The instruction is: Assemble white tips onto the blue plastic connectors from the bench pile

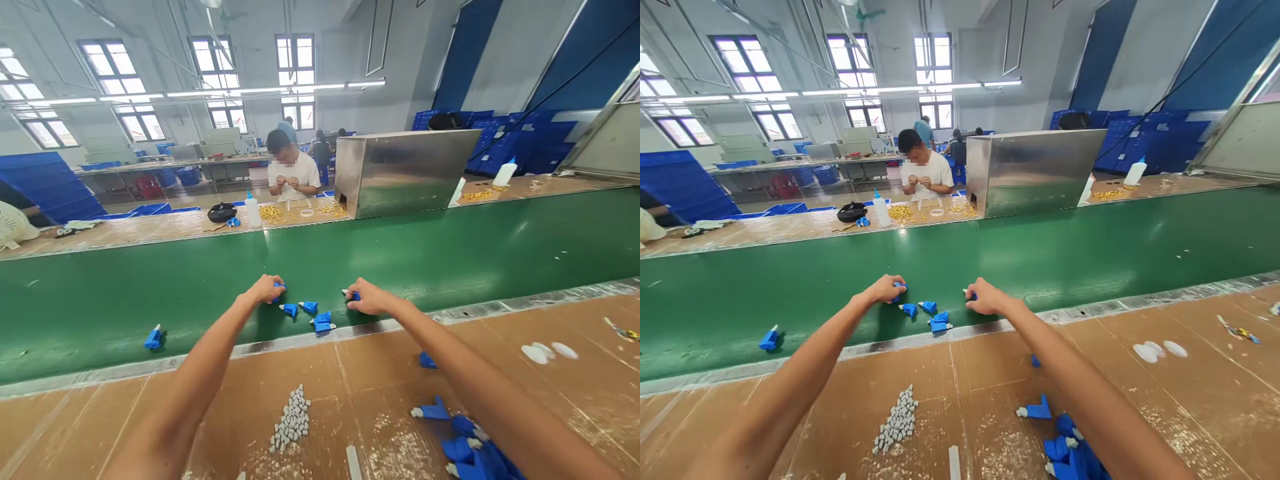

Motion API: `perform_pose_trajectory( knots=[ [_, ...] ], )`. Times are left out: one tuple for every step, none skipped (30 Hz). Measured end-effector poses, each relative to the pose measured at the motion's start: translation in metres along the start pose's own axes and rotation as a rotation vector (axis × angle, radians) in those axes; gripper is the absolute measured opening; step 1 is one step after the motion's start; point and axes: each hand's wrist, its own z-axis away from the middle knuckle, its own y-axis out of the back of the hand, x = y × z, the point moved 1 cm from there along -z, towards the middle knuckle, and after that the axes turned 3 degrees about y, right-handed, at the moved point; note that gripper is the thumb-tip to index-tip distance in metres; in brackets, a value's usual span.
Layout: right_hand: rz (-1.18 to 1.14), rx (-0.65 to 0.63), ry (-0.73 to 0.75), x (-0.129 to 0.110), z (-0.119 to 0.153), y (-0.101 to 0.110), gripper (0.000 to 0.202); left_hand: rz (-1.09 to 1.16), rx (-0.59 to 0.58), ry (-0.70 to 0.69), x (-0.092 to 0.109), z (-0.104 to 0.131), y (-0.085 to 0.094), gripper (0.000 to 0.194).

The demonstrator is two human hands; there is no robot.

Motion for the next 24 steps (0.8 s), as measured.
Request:
perform_pose_trajectory(
  knots=[
    [-0.019,-0.029,0.015,0.002,0.006,-0.001,0.031,0.004,-0.036,-0.035,-0.011,0.006,0.003,0.043],
    [-0.037,-0.049,0.030,0.000,0.011,-0.004,0.036,0.004,-0.065,-0.076,-0.018,0.012,0.004,0.052],
    [-0.055,-0.059,0.042,-0.006,0.015,-0.009,0.046,-0.001,-0.085,-0.119,-0.022,0.018,0.004,0.064],
    [-0.071,-0.058,0.053,-0.014,0.016,-0.015,0.060,-0.010,-0.103,-0.164,-0.023,0.023,0.003,0.076],
    [-0.087,-0.052,0.061,-0.026,0.015,-0.022,0.077,-0.020,-0.120,-0.212,-0.019,0.027,0.002,0.087],
    [-0.101,-0.043,0.069,-0.038,0.012,-0.030,0.090,-0.030,-0.138,-0.261,-0.013,0.030,-0.001,0.094],
    [-0.115,-0.036,0.075,-0.052,0.007,-0.037,0.094,-0.037,-0.160,-0.310,-0.005,0.032,-0.004,0.096],
    [-0.128,-0.037,0.077,-0.064,0.000,-0.044,0.091,-0.042,-0.182,-0.352,0.005,0.032,-0.007,0.097],
    [-0.140,-0.041,0.071,-0.076,-0.006,-0.049,0.081,-0.047,-0.204,-0.384,0.016,0.032,-0.009,0.096],
    [-0.149,-0.050,0.060,-0.085,-0.013,-0.052,0.067,-0.051,-0.222,-0.406,0.025,0.032,-0.012,0.095],
    [-0.156,-0.061,0.047,-0.093,-0.019,-0.054,0.053,-0.056,-0.234,-0.417,0.033,0.031,-0.013,0.094],
    [-0.160,-0.070,0.032,-0.099,-0.023,-0.054,0.042,-0.061,-0.239,-0.420,0.038,0.031,-0.014,0.091],
    [-0.162,-0.077,0.021,-0.103,-0.026,-0.054,0.036,-0.063,-0.237,-0.418,0.041,0.032,-0.014,0.088],
    [-0.163,-0.080,0.014,-0.106,-0.027,-0.052,0.033,-0.063,-0.232,-0.415,0.042,0.034,-0.014,0.084],
    [-0.163,-0.081,0.011,-0.108,-0.026,-0.049,0.033,-0.059,-0.222,-0.412,0.041,0.037,-0.012,0.080],
    [-0.163,-0.082,0.011,-0.110,-0.024,-0.046,0.033,-0.051,-0.209,-0.409,0.039,0.041,-0.010,0.076],
    [-0.164,-0.084,0.011,-0.111,-0.021,-0.042,0.032,-0.040,-0.198,-0.407,0.038,0.045,-0.008,0.073],
    [-0.166,-0.085,0.010,-0.111,-0.015,-0.038,0.031,-0.028,-0.187,-0.407,0.037,0.051,-0.007,0.072],
    [-0.168,-0.086,0.009,-0.111,-0.008,-0.032,0.030,-0.012,-0.177,-0.411,0.038,0.057,-0.006,0.072],
    [-0.169,-0.086,0.007,-0.108,0.001,-0.026,0.030,0.007,-0.170,-0.420,0.043,0.063,-0.006,0.073],
    [-0.167,-0.080,0.003,-0.104,0.013,-0.020,0.033,0.028,-0.166,-0.434,0.050,0.069,-0.008,0.074],
    [-0.164,-0.068,-0.001,-0.098,0.028,-0.014,0.040,0.051,-0.165,-0.455,0.060,0.075,-0.011,0.075],
    [-0.157,-0.053,-0.006,-0.091,0.046,-0.007,0.051,0.075,-0.167,-0.483,0.074,0.082,-0.016,0.076],
    [-0.148,-0.035,-0.015,-0.083,0.066,-0.001,0.063,0.100,-0.175,-0.518,0.090,0.090,-0.023,0.077]
  ],
)
